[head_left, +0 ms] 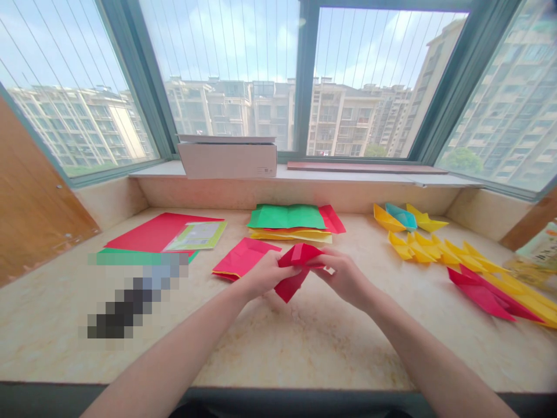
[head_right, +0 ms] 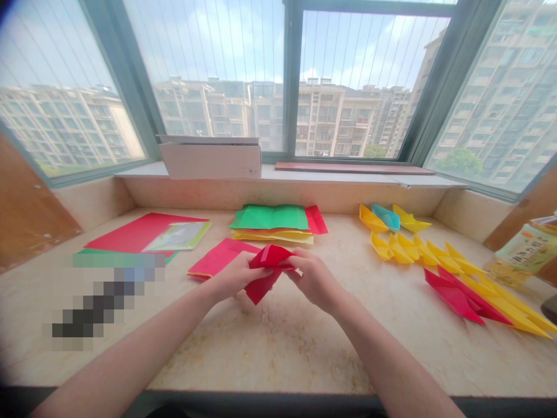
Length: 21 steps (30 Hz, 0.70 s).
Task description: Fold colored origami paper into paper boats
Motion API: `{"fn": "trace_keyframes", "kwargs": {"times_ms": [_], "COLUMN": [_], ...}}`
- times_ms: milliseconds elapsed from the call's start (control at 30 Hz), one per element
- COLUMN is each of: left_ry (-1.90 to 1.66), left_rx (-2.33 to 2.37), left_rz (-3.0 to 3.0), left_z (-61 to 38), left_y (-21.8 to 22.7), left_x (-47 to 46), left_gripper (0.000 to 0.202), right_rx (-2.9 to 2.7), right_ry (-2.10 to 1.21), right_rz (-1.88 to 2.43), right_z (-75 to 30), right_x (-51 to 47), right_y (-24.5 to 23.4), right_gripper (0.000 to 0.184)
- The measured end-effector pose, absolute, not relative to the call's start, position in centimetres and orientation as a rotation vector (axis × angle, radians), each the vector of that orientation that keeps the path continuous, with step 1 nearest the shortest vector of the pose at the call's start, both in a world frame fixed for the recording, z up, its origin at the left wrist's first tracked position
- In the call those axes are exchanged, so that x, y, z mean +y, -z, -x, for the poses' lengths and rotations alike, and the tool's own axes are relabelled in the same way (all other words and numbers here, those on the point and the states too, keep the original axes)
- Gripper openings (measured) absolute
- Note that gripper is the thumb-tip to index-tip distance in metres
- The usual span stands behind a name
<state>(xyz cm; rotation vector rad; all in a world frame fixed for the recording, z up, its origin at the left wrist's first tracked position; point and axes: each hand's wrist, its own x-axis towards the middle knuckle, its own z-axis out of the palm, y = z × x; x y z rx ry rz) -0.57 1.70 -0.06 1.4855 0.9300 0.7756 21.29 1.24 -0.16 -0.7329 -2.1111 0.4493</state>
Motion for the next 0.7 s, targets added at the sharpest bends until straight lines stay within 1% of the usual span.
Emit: {"fn": "trace_keyframes", "kwargs": {"times_ms": [267, 400, 567, 700], "left_ry": [-0.765, -0.742, -0.766, -0.768], "left_rx": [0.838, 0.860, 0.883, 0.893], "left_rz": [-1.290, -1.291, -1.326, -1.331], "left_z": [0.53, 0.68, 0.58, 0.62], "left_y": [-0.22, -0.30, -0.38, -0.32], "left_x": [1.57, 1.50, 1.34, 1.42], "left_gripper": [0.037, 0.035, 0.040, 0.042], "right_rx": [-2.104, -2.096, -2.170, -2.201], "right_ry": [-0.364, -0.343, -0.305, -0.277], "right_rz": [0.712, 0.711, 0.767, 0.790], "right_z": [-21.76, -21.79, -21.77, -21.91], "right_x": [1.51, 1.52, 1.52, 1.41], "right_y": [0.46, 0.49, 0.57, 0.55], "right_gripper": [0.024, 0.031, 0.040, 0.036]}}
